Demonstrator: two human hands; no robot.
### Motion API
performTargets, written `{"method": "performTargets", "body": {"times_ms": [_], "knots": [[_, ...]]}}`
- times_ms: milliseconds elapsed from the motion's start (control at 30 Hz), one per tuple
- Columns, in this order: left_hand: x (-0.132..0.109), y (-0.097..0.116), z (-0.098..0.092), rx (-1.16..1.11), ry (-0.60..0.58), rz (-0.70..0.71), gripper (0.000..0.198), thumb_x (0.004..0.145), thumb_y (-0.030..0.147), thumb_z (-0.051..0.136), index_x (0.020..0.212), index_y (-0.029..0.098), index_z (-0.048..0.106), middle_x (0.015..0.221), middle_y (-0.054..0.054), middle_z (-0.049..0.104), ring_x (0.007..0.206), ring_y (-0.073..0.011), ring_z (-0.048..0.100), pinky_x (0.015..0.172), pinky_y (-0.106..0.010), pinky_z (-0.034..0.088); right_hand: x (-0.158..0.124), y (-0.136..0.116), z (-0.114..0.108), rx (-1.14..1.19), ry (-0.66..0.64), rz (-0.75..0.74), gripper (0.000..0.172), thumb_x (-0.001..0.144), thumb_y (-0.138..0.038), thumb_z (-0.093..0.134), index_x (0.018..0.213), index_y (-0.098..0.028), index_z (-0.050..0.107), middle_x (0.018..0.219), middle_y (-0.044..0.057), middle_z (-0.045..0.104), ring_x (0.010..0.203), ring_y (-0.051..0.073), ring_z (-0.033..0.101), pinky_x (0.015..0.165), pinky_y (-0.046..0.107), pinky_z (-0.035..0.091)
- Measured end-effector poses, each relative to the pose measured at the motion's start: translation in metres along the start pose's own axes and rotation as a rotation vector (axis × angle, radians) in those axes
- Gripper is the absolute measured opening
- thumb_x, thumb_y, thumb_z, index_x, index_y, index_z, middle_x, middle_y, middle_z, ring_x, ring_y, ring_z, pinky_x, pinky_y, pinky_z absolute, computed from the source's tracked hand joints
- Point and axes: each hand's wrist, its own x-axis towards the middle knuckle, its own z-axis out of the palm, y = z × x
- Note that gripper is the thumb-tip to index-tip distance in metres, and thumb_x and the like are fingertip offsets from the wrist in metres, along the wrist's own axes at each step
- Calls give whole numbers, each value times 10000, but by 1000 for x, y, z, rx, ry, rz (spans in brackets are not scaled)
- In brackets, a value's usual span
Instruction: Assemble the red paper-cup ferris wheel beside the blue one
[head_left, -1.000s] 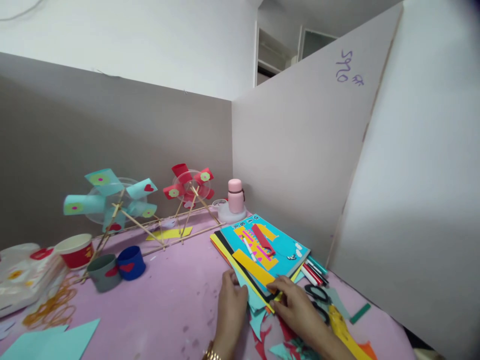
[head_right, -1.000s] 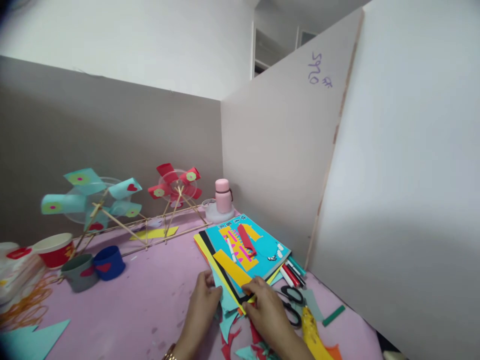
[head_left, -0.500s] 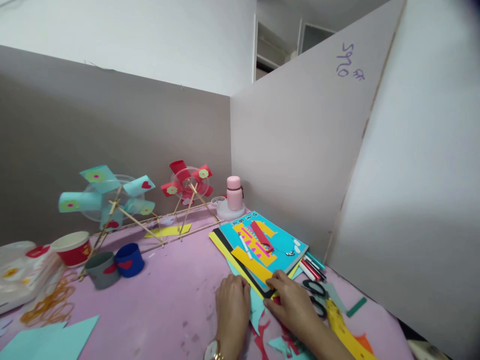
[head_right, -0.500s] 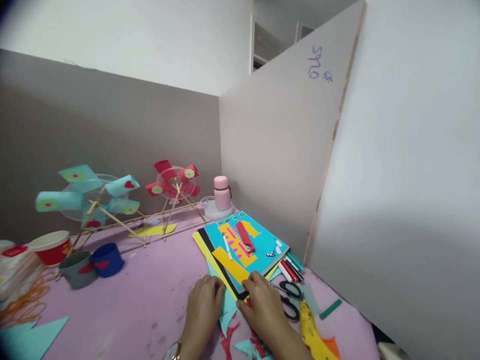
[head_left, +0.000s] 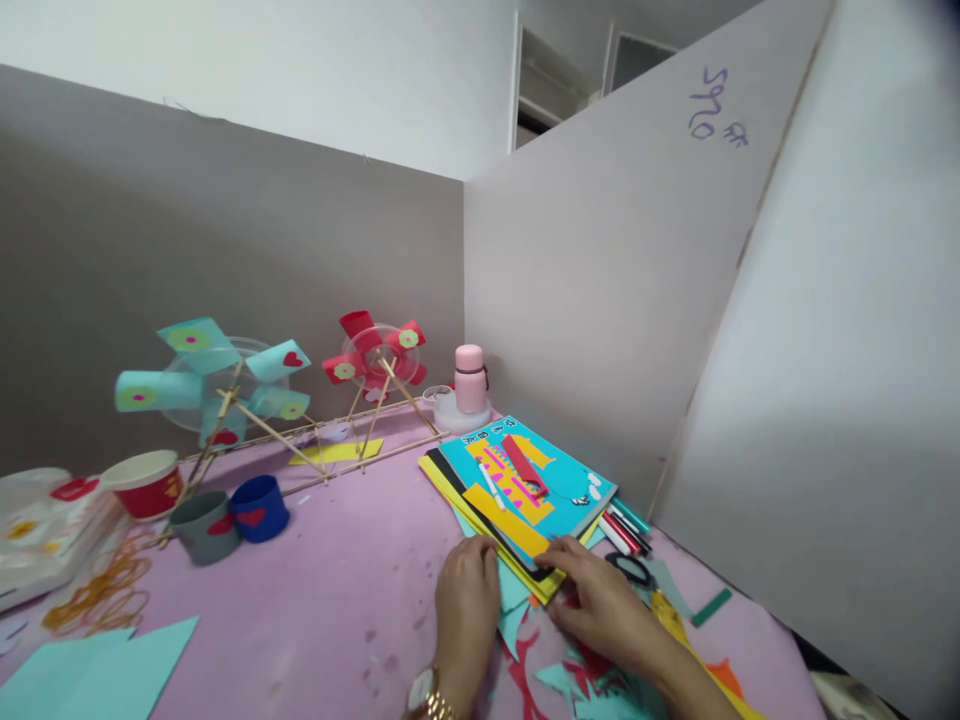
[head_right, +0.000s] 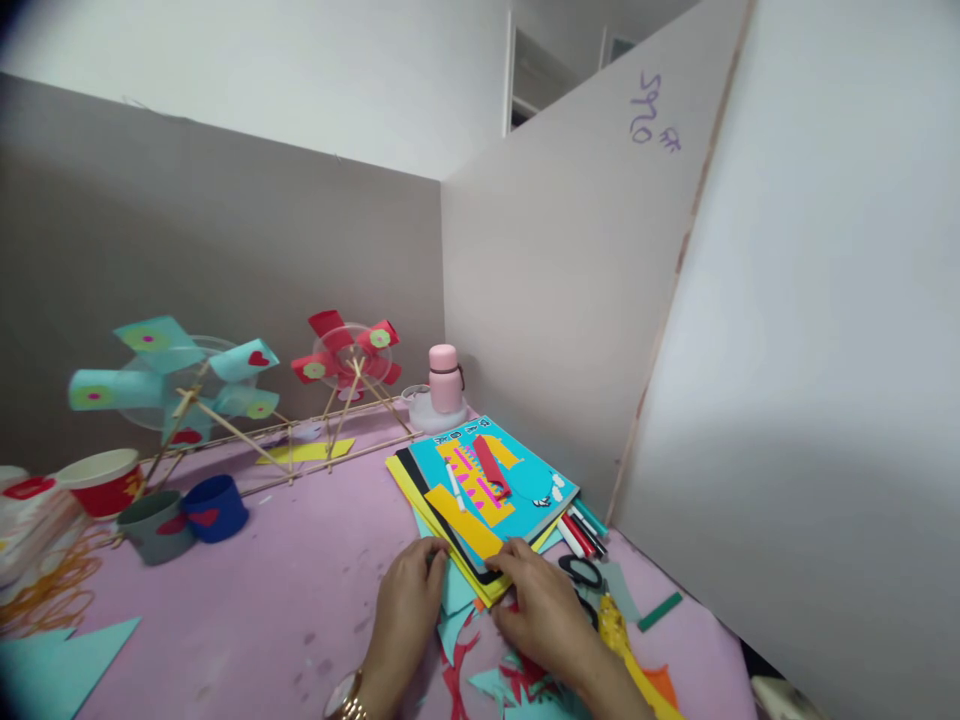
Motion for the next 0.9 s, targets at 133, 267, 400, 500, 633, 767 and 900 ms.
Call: {"method": "performTargets", "body": {"times_ms": [133,267,400,500,633,767,900], "knots": [[2,-1,1,-80,37,-26,266,829,205,380,831,178,645,884,-94,695,841,-221,628,785,-338,455,0,-3,-4,110,-3,43,318,708,-163,550,987,-238,683,999,41,618,898,186,601,788,257,422],[2,-3,2,-134,54,-31,255,816,218,395,827,190,648,881,-84,689,849,-218,626,795,-335,453,3,-4,-3,118,15,50,224,747,-271,600,944,-229,697,939,37,640,839,186,612,733,251,433],[2,-3,2,-179,59,-41,239,799,223,412,819,188,648,879,-87,686,846,-219,623,796,-338,452,4,-3,1,58,37,42,219,787,-311,563,946,-221,684,941,39,646,844,187,618,717,248,439],[1,-1,3,-213,57,-50,227,793,221,422,815,193,646,879,-82,687,852,-219,622,804,-341,449,5,-2,6,-3,54,44,205,814,-271,514,926,-223,680,940,35,655,813,176,629,707,243,434],[2,0,5,-273,40,-89,218,781,208,437,901,202,618,963,-81,695,894,-215,632,813,-335,450,6,-7,14,-123,101,59,317,886,-207,360,865,-196,676,885,71,675,849,210,631,716,279,415],[7,0,7,-330,28,-154,330,784,208,428,1104,181,506,972,-97,698,875,-205,648,754,-315,465,6,-14,20,-229,118,33,323,872,-146,343,964,-184,650,924,93,665,871,249,612,706,316,401],[11,-2,8,-351,41,-205,437,767,190,448,1203,162,437,920,-97,691,830,-220,648,715,-321,450,5,-18,25,-282,113,-2,322,796,-94,435,1021,-198,641,982,84,663,917,264,589,742,324,397]]}}
